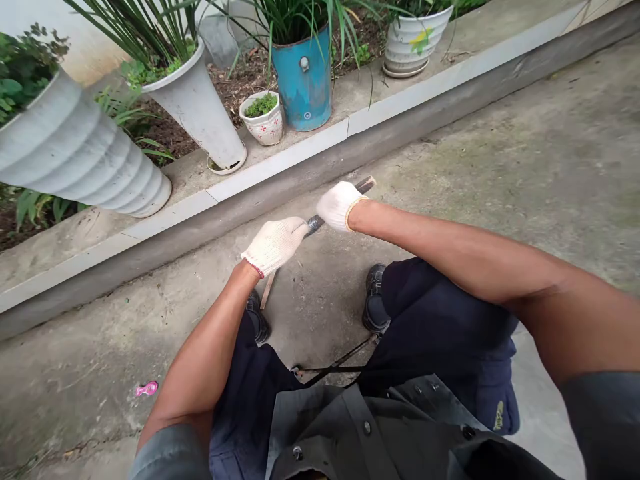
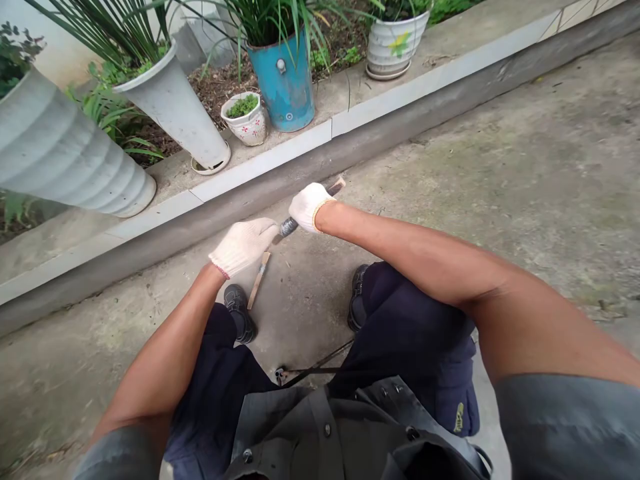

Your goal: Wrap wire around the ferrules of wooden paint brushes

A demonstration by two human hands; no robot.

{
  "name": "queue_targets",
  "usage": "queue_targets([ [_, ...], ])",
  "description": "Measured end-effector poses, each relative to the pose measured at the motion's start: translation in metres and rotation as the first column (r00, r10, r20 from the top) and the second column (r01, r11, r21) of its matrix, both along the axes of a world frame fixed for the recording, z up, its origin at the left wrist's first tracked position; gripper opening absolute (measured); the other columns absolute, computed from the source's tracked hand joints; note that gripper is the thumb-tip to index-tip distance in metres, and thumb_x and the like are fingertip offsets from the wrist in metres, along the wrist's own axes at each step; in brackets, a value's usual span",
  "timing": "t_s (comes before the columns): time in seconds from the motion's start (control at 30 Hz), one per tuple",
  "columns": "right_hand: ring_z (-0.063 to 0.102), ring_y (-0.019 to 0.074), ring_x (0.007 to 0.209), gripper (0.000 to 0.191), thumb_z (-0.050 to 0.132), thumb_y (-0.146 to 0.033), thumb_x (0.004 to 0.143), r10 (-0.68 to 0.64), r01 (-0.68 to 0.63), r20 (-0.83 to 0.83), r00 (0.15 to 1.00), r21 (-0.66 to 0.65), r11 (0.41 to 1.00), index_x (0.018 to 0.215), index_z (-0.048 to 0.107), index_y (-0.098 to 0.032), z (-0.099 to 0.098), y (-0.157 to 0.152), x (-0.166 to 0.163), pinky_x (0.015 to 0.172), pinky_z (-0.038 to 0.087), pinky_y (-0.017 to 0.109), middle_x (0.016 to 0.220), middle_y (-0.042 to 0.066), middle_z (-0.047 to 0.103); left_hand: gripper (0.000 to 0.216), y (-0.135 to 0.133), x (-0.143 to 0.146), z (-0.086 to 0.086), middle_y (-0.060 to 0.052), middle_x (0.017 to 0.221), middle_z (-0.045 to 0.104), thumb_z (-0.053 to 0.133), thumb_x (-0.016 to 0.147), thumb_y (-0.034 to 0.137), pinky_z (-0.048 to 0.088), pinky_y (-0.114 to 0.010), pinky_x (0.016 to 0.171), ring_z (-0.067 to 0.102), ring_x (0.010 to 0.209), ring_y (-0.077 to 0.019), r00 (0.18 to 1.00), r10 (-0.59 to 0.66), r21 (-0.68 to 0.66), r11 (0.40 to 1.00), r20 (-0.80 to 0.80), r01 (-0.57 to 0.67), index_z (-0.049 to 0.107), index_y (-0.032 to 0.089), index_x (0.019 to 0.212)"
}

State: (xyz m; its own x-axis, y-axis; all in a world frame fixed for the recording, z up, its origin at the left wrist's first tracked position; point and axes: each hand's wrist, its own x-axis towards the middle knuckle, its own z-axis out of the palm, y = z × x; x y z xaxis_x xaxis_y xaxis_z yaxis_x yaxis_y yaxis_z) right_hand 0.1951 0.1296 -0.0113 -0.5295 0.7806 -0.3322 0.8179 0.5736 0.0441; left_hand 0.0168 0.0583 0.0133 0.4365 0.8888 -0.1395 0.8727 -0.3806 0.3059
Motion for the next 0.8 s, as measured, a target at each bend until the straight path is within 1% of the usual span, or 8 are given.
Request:
queue_targets([
  [0.1,0.068,0.0339,0.101,0.03,0.065,-0.025,0.08,0.14,-0.132,0.06,0.988,-0.125,0.983,0.104,0.079,-0.013,-0.005,-0.006,0.005,0.085,0.046,0.043,0.099,0.02,0.074,0.038,0.004,-0.009,-0.003,-0.002,0.078,0.065,0.039,0.101,0.039,0.037,-0.027,0.068,0.056,0.072,-0.0167,1.0,0.013,0.01,1.0,0.002,-0.013,0.065,0.019,0.082],
  [0.17,0.069,0.0289,0.089,0.027,0.067,-0.027,0.076,0.246,-0.229,0.049,0.968,-0.227,0.947,0.098,0.079,-0.016,-0.005,-0.012,0.01,0.078,0.046,0.037,0.091,0.015,0.075,0.04,0.005,-0.015,-0.004,0.0,0.071,0.063,0.04,0.101,0.043,0.037,-0.026,0.066,0.055,0.067,-0.0156,0.996,0.072,-0.048,0.996,0.049,-0.07,0.064,0.019,0.08],
  [0.3,0.064,0.0193,0.071,0.027,0.063,-0.041,0.08,0.315,-0.345,-0.143,0.938,-0.316,0.884,0.092,0.078,-0.021,0.008,-0.02,0.024,0.065,0.039,0.029,0.08,0.007,0.074,0.043,0.004,-0.024,-0.014,0.001,0.067,0.063,0.043,0.099,0.05,0.037,-0.026,0.06,0.055,0.062,-0.0141,0.977,0.132,-0.23,0.969,0.17,-0.091,0.063,0.019,0.077],
  [0.37,0.062,0.0176,0.067,0.034,0.059,-0.047,0.083,0.258,-0.309,-0.217,0.942,-0.252,0.917,0.093,0.077,-0.02,0.019,-0.02,0.03,0.061,0.036,0.028,0.079,0.007,0.074,0.041,0.002,-0.025,-0.023,0.0,0.07,0.065,0.046,0.097,0.05,0.039,-0.025,0.06,0.057,0.063,-0.0139,0.959,0.155,-0.309,0.948,0.236,-0.077,0.064,0.018,0.081],
  [0.47,0.062,0.0182,0.066,0.041,0.053,-0.049,0.086,0.113,-0.148,-0.272,0.956,-0.109,0.983,0.094,0.076,-0.016,0.031,-0.014,0.037,0.058,0.034,0.028,0.081,0.01,0.074,0.043,-0.004,-0.016,-0.038,-0.002,0.071,0.068,0.041,0.099,0.051,0.043,-0.025,0.061,0.059,0.06,-0.0139,0.936,0.233,-0.411,0.905,0.262,-0.111,0.064,0.018,0.083],
  [0.53,0.063,0.0197,0.068,0.042,0.052,-0.049,0.087,0.021,-0.041,-0.289,0.957,-0.064,0.997,0.096,0.075,-0.015,0.032,-0.008,0.039,0.058,0.035,0.028,0.083,0.012,0.074,0.046,-0.011,-0.004,-0.042,-0.002,0.071,0.068,0.038,0.1,0.051,0.045,-0.026,0.062,0.061,0.06,-0.0141,0.945,0.206,-0.427,0.9,0.253,-0.082,0.062,0.019,0.078],
  [0.67,0.068,0.0244,0.077,0.039,0.054,-0.045,0.087,-0.099,0.084,-0.228,0.969,-0.075,0.994,0.1,0.076,-0.016,0.022,0.002,0.04,0.065,0.042,0.03,0.091,0.016,0.076,0.042,-0.026,0.019,-0.032,0.0,0.071,0.068,0.037,0.101,0.047,0.044,-0.026,0.061,0.062,0.062,-0.015,0.967,0.122,-0.408,0.913,0.222,-0.021,0.061,0.021,0.08],
  [0.8,0.07,0.0292,0.09,0.035,0.057,-0.037,0.087,-0.172,0.165,-0.153,0.973,-0.057,0.985,0.109,0.076,-0.016,0.011,0.001,0.038,0.077,0.048,0.036,0.099,0.019,0.075,0.035,-0.036,0.023,-0.016,0.001,0.072,0.068,0.037,0.102,0.039,0.042,-0.027,0.065,0.063,0.066,-0.0164,0.988,0.033,-0.306,0.952,0.151,0.015,0.066,0.023,0.091],
])
